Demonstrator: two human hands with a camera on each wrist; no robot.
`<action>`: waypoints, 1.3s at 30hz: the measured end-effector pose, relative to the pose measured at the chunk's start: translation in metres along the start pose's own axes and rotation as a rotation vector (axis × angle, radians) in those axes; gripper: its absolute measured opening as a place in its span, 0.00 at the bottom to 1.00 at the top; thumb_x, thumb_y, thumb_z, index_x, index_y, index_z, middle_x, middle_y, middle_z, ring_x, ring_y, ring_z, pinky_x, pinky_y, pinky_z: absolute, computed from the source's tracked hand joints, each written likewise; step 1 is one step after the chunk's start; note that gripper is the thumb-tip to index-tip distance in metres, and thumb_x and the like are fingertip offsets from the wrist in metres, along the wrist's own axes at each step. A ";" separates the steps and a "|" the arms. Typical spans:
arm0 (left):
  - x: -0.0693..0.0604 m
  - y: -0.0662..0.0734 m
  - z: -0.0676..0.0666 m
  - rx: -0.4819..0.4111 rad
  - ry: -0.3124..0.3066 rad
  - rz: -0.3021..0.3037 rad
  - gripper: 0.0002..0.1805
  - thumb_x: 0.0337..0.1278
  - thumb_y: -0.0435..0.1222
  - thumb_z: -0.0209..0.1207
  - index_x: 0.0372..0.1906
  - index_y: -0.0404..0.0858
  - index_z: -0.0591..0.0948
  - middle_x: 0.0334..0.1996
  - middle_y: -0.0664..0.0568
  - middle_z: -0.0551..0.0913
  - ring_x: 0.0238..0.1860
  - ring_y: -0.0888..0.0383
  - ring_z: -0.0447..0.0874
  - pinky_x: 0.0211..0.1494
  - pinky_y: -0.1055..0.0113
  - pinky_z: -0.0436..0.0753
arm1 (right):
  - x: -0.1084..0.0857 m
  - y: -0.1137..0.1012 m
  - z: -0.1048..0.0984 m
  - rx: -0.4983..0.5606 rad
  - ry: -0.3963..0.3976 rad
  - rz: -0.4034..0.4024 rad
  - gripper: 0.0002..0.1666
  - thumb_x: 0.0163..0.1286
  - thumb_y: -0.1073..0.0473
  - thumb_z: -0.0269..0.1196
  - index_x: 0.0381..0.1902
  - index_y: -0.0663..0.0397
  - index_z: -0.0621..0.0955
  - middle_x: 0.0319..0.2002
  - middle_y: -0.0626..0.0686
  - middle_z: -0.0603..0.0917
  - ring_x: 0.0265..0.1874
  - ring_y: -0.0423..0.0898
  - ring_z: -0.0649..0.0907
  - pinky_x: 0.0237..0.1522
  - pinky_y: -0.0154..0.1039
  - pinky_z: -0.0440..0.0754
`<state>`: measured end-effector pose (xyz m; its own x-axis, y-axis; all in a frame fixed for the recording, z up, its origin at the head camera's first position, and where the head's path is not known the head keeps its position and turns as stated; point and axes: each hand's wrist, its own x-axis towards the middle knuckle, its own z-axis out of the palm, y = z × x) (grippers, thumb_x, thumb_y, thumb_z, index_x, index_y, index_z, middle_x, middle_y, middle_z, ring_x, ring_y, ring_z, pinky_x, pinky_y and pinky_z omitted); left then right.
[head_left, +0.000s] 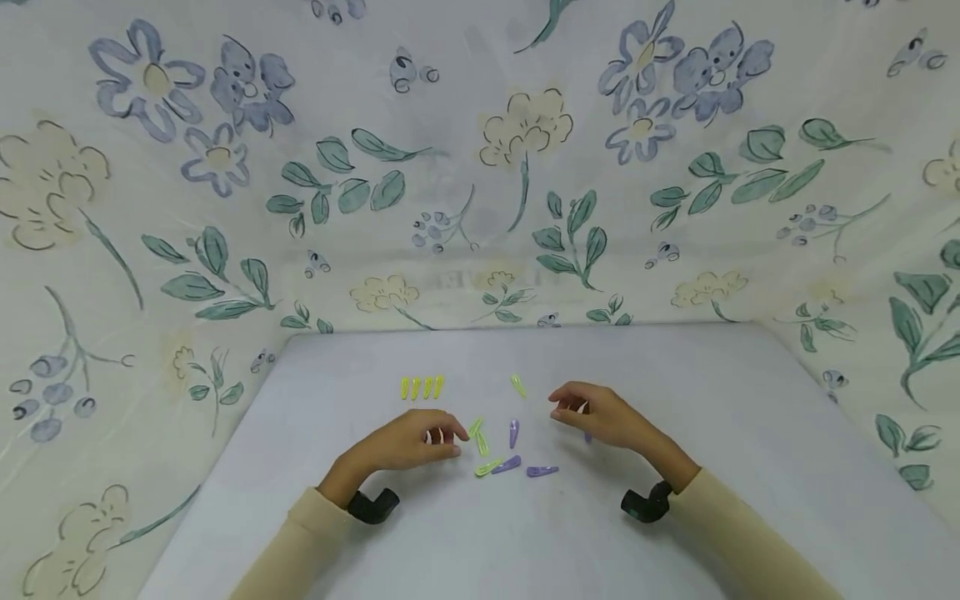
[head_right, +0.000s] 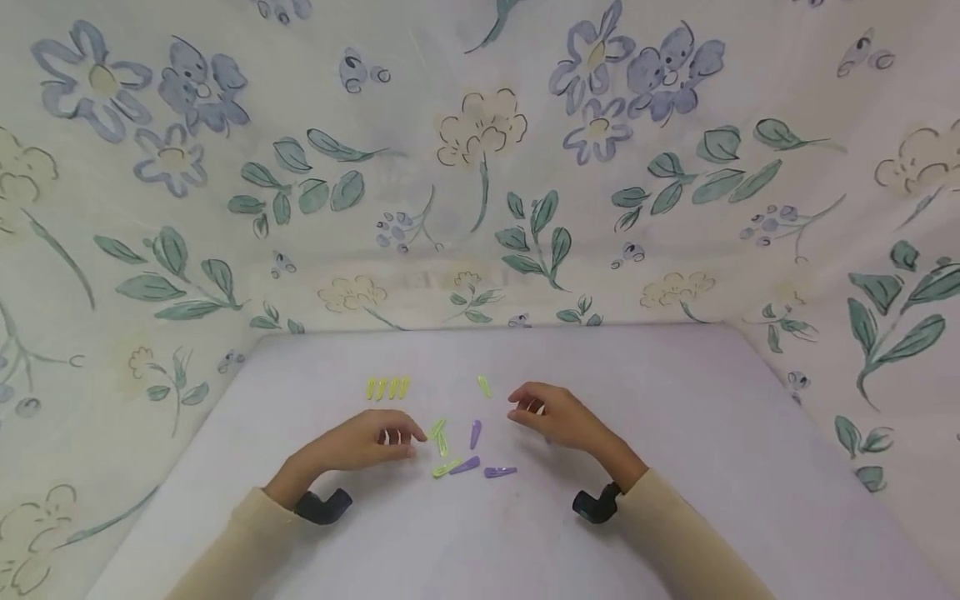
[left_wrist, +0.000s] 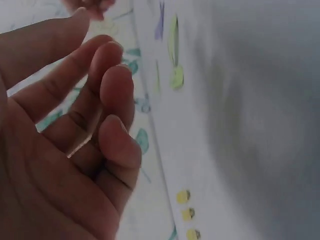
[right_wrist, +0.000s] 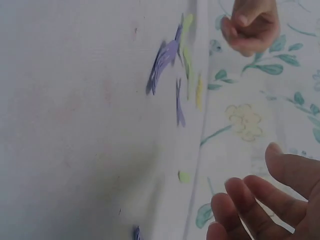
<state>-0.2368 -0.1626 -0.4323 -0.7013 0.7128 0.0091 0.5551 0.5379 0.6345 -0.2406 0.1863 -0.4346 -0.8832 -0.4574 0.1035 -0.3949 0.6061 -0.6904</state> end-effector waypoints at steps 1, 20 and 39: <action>0.001 0.003 0.004 0.003 -0.029 -0.012 0.12 0.65 0.42 0.64 0.49 0.42 0.84 0.33 0.60 0.81 0.33 0.66 0.76 0.36 0.72 0.79 | 0.004 -0.001 0.001 -0.006 -0.007 -0.005 0.17 0.72 0.52 0.64 0.51 0.56 0.83 0.37 0.46 0.84 0.38 0.41 0.79 0.39 0.32 0.81; 0.012 0.006 0.042 0.095 -0.015 -0.139 0.08 0.61 0.37 0.67 0.41 0.44 0.78 0.24 0.60 0.74 0.25 0.68 0.69 0.28 0.74 0.71 | 0.093 0.007 0.032 -0.174 -0.091 0.089 0.21 0.67 0.60 0.68 0.57 0.55 0.80 0.46 0.53 0.81 0.41 0.45 0.81 0.47 0.40 0.83; 0.020 0.012 0.050 0.075 0.071 -0.207 0.02 0.64 0.36 0.63 0.39 0.45 0.81 0.24 0.60 0.75 0.24 0.66 0.69 0.26 0.73 0.70 | 0.104 0.019 0.021 -0.219 -0.228 0.074 0.29 0.66 0.56 0.69 0.64 0.56 0.78 0.47 0.54 0.78 0.41 0.44 0.78 0.47 0.38 0.80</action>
<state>-0.2216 -0.1192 -0.4634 -0.8318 0.5519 -0.0592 0.4262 0.7033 0.5690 -0.3347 0.1365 -0.4519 -0.8418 -0.5260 -0.1215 -0.3987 0.7575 -0.5169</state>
